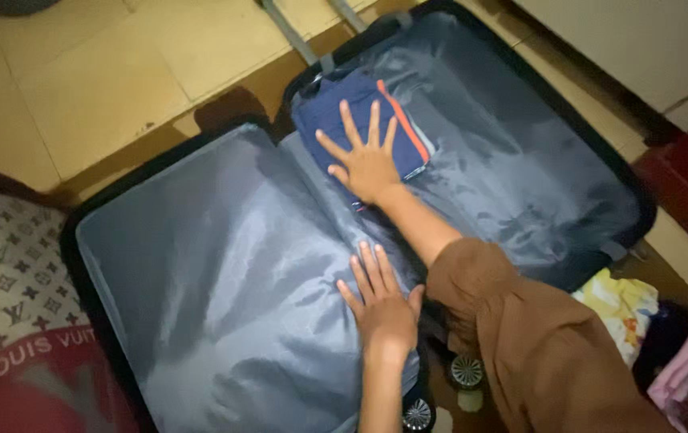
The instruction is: The person sits on the floor and packs folded clothes into an open suitcase. They place several folded garments into one side of the suitcase, then close the inner zippered cover. The person then opens the other side and continues placing folded clothes inside.
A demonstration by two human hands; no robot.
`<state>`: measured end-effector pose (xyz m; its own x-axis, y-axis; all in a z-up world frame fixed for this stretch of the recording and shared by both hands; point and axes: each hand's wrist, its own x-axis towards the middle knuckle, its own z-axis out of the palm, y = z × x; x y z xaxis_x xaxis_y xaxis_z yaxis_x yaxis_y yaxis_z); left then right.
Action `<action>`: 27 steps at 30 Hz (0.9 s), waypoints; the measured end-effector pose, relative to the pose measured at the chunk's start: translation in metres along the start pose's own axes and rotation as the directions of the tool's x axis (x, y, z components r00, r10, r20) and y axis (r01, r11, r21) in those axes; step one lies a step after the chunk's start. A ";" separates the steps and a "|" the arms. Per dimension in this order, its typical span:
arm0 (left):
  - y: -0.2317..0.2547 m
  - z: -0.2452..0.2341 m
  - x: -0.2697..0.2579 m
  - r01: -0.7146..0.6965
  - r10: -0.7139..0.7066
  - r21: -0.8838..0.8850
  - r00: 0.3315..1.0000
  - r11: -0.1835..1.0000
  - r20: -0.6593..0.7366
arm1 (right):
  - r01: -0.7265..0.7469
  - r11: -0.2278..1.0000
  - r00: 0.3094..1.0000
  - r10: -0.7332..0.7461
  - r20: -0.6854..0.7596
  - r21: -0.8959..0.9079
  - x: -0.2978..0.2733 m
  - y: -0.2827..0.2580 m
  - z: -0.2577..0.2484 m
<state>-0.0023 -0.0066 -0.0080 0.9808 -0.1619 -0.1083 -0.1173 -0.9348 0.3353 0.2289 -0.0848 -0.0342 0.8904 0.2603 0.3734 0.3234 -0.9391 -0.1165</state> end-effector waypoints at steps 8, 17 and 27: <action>-0.004 -0.004 0.011 0.046 -0.050 0.022 0.978 0.999 0.204 | -0.092 0.929 0.988 0.042 0.146 0.357 -0.102 -0.007 -0.077; 0.039 -0.015 0.001 -0.026 0.033 0.106 0.998 0.994 -0.062 | -0.458 0.876 0.885 0.466 -0.021 0.149 -0.322 0.035 -0.196; 0.113 0.003 -0.055 -0.347 0.353 0.097 0.934 0.933 -0.057 | -0.592 0.806 0.738 0.535 0.411 0.013 -0.440 0.074 -0.178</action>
<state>-0.0697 -0.1040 0.0333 0.8836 -0.4629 0.0709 -0.4644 -0.8467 0.2598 -0.1958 -0.3089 -0.0430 0.9619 -0.2181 -0.1647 -0.2618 -0.9082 -0.3267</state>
